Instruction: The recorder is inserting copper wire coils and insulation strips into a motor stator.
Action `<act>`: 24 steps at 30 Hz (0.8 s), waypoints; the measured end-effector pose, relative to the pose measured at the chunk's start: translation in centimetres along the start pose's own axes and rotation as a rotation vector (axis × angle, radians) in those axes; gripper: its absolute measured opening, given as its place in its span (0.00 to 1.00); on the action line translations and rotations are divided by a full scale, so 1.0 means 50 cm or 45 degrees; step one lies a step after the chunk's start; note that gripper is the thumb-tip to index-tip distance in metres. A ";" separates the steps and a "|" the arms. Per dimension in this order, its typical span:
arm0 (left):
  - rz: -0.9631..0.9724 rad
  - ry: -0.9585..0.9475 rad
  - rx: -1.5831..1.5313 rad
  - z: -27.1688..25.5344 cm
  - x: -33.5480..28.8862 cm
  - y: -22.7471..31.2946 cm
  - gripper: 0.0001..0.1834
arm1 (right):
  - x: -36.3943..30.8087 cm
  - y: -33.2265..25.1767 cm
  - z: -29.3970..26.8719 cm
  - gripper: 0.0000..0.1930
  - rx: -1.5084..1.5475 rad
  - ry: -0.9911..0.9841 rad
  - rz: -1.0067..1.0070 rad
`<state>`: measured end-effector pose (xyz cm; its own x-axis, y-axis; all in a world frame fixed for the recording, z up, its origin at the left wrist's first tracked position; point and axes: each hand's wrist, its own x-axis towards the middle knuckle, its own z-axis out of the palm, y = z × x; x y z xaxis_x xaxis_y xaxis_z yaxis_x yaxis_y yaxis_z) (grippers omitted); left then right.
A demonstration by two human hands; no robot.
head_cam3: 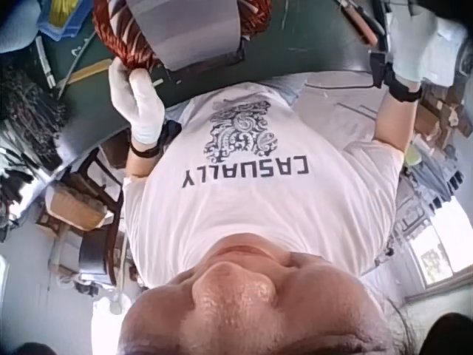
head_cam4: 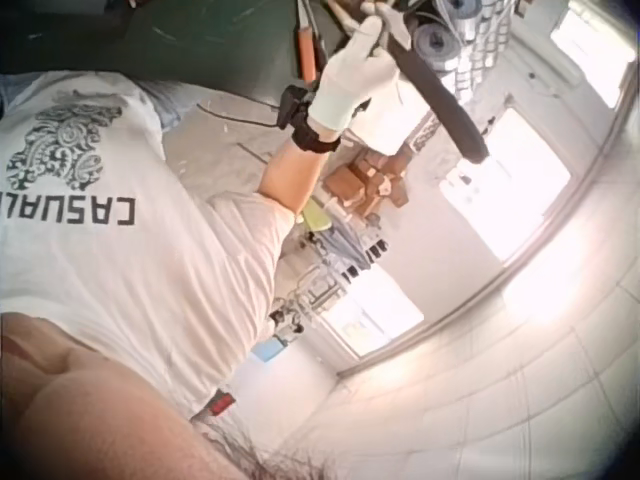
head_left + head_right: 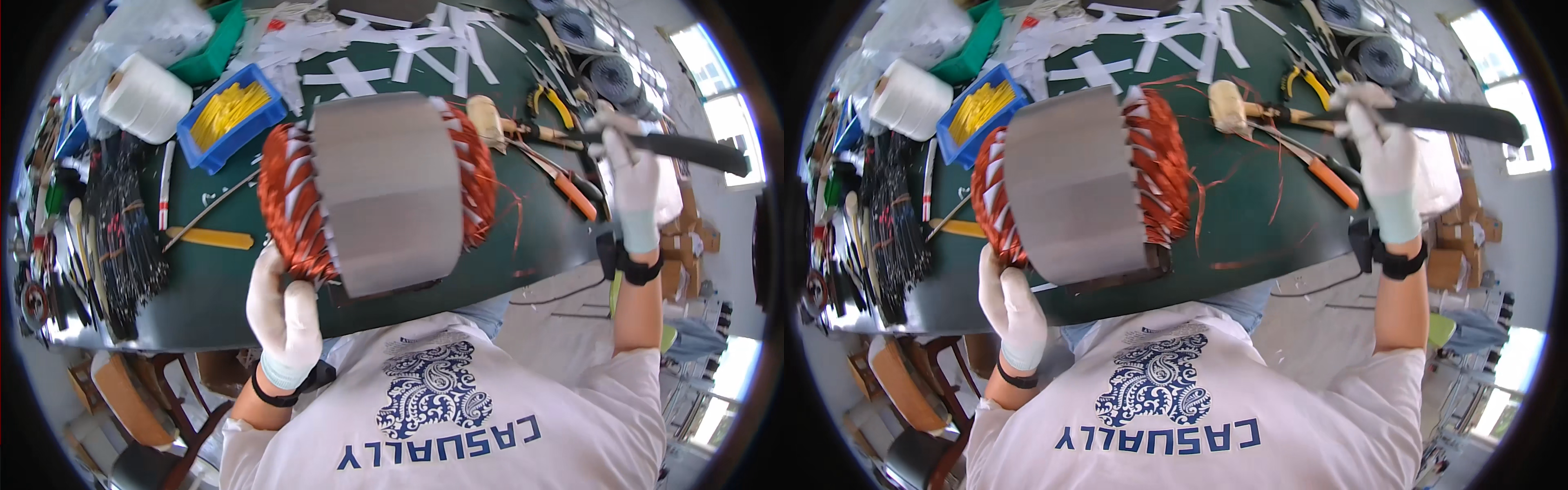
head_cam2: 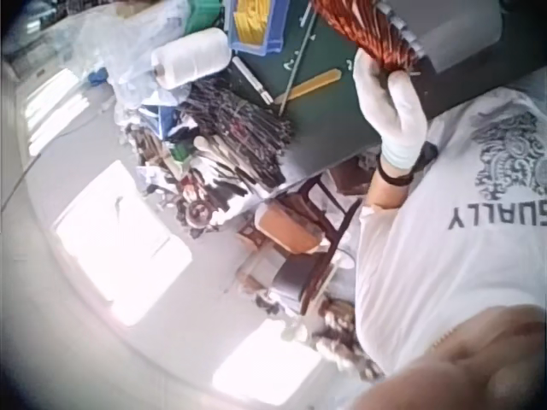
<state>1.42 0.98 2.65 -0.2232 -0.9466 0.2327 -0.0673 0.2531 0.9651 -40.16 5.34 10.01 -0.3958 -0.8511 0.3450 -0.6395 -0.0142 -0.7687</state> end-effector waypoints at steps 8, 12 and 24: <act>0.266 0.402 0.109 0.003 -0.008 0.030 0.21 | -0.044 -0.168 -0.046 0.20 0.852 0.004 -0.468; 0.536 0.283 0.573 -0.001 0.007 0.042 0.22 | -0.064 -0.213 0.041 0.18 0.790 -0.437 -0.576; 0.506 0.328 0.719 0.011 0.019 0.069 0.17 | -0.011 -0.294 0.082 0.16 -0.084 -0.668 -0.866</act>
<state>0.43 1.06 6.11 -0.1045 -0.7612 0.6400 -0.5345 0.5857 0.6093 -27.83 3.84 18.93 0.4322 -0.8015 0.4132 -0.6705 -0.5921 -0.4470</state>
